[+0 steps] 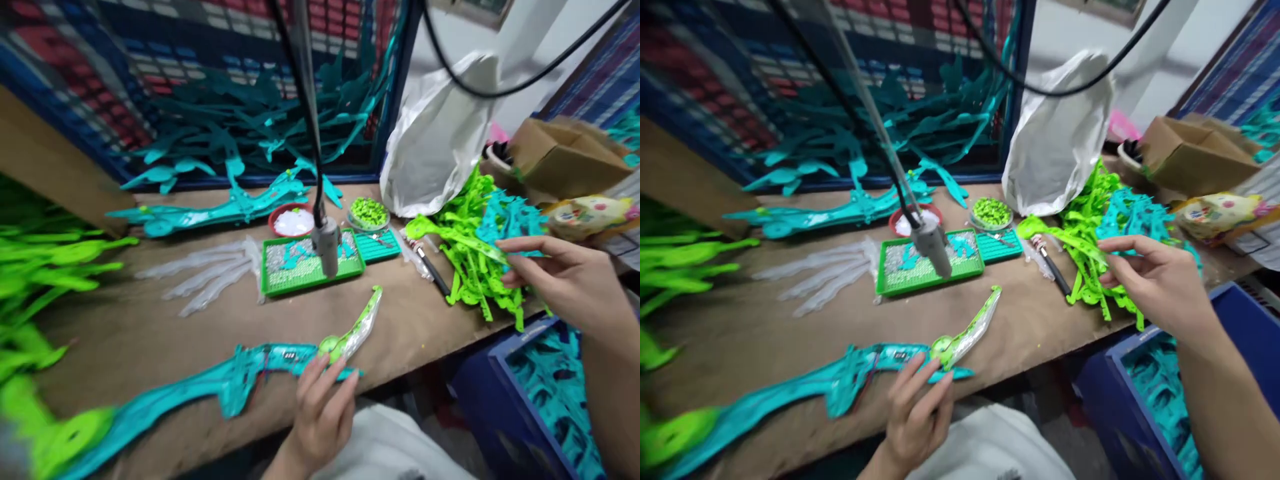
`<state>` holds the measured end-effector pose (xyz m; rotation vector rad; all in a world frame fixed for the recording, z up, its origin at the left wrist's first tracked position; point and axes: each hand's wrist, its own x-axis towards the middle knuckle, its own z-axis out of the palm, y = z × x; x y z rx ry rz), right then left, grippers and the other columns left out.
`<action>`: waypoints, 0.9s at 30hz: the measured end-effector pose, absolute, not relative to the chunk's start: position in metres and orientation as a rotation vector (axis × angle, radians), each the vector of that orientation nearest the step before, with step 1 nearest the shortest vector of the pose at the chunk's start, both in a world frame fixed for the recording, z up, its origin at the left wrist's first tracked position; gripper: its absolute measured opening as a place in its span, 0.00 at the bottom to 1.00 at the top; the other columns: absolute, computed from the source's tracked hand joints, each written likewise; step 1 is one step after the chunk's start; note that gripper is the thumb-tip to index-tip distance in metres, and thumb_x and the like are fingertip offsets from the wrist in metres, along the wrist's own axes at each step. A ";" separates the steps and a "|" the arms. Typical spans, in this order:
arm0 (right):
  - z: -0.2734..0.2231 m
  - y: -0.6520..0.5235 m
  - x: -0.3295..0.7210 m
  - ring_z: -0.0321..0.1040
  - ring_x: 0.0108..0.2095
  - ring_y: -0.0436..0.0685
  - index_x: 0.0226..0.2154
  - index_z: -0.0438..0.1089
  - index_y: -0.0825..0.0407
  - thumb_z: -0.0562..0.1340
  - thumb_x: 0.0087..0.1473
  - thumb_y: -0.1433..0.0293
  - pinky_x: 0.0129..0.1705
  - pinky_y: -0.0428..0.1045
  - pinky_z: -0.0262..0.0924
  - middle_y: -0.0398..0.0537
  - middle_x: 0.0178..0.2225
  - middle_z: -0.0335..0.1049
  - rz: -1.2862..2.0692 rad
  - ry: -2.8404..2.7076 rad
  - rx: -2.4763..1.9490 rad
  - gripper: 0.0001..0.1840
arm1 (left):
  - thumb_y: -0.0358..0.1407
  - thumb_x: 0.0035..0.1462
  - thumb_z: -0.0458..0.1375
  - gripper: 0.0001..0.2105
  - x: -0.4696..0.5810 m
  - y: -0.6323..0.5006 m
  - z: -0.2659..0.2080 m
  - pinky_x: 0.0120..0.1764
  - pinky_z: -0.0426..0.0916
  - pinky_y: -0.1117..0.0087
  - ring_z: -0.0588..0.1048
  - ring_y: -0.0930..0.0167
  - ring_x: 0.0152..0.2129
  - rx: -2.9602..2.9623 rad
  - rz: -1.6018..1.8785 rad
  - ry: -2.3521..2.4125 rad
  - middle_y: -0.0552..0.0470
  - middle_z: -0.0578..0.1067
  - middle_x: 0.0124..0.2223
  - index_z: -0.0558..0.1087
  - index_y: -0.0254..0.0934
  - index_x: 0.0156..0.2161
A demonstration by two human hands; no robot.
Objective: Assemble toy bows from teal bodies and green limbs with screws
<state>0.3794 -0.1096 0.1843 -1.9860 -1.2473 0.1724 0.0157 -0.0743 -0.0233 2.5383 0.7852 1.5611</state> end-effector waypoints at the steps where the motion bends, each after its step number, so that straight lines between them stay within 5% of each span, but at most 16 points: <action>1: 0.182 -0.113 0.369 0.77 0.24 0.57 0.43 0.77 0.49 0.69 0.54 0.55 0.28 0.48 0.71 0.49 0.26 0.78 0.419 -1.273 -1.950 0.19 | 0.21 0.53 0.66 0.21 0.021 -0.072 -0.010 0.63 0.64 0.50 0.66 0.55 0.63 2.576 1.599 0.823 0.42 0.72 0.56 0.73 0.37 0.51; 4: 0.163 -0.106 0.343 0.73 0.20 0.53 0.38 0.76 0.52 0.72 0.51 0.56 0.22 0.45 0.68 0.49 0.23 0.77 1.103 -1.239 -1.826 0.18 | 0.27 0.54 0.69 0.23 0.028 -0.063 0.014 0.65 0.57 0.40 0.59 0.50 0.66 2.666 1.541 0.910 0.44 0.69 0.60 0.73 0.44 0.53; 7: 0.126 -0.086 0.328 0.71 0.18 0.48 0.36 0.74 0.53 0.73 0.50 0.58 0.21 0.42 0.67 0.50 0.30 0.79 1.444 -0.998 -1.600 0.18 | 0.27 0.65 0.58 0.19 0.021 -0.062 0.014 0.58 0.69 0.54 0.70 0.60 0.59 2.688 1.310 0.663 0.41 0.71 0.57 0.72 0.41 0.59; 10: 0.087 -0.066 0.323 0.71 0.20 0.45 0.36 0.73 0.53 0.74 0.50 0.60 0.24 0.40 0.69 0.48 0.34 0.80 1.523 -0.785 -1.423 0.17 | 0.25 0.65 0.57 0.26 0.013 -0.072 0.000 0.48 0.76 0.71 0.77 0.70 0.47 2.531 1.267 0.568 0.41 0.76 0.50 0.64 0.35 0.66; 14: 0.047 -0.049 0.319 0.77 0.28 0.48 0.34 0.75 0.54 0.75 0.49 0.61 0.33 0.41 0.75 0.46 0.32 0.79 1.579 -0.646 -1.297 0.16 | 0.24 0.56 0.67 0.43 0.015 -0.084 -0.010 0.48 0.77 0.70 0.78 0.69 0.46 2.343 1.325 0.787 0.44 0.77 0.49 0.51 0.38 0.72; 18: 0.022 -0.036 0.314 0.79 0.30 0.51 0.42 0.76 0.53 0.76 0.46 0.66 0.34 0.43 0.76 0.47 0.33 0.80 1.606 -0.628 -1.283 0.21 | 0.27 0.59 0.65 0.33 0.020 -0.081 -0.005 0.53 0.75 0.63 0.75 0.65 0.51 2.220 1.159 1.120 0.41 0.73 0.54 0.61 0.39 0.67; 21: 0.003 -0.022 0.315 0.77 0.27 0.49 0.39 0.77 0.54 0.77 0.45 0.67 0.29 0.41 0.74 0.46 0.30 0.79 1.556 -0.623 -1.392 0.18 | 0.31 0.63 0.62 0.24 0.024 -0.075 -0.004 0.54 0.74 0.61 0.73 0.62 0.54 2.251 1.022 1.223 0.38 0.69 0.57 0.65 0.37 0.63; 27: -0.028 0.011 0.323 0.74 0.26 0.46 0.33 0.78 0.55 0.75 0.47 0.72 0.30 0.39 0.74 0.48 0.34 0.80 1.460 -0.643 -1.638 0.09 | 0.43 0.66 0.59 0.26 0.045 -0.070 -0.016 0.47 0.73 0.56 0.73 0.57 0.47 2.546 0.730 1.368 0.36 0.70 0.52 0.64 0.32 0.63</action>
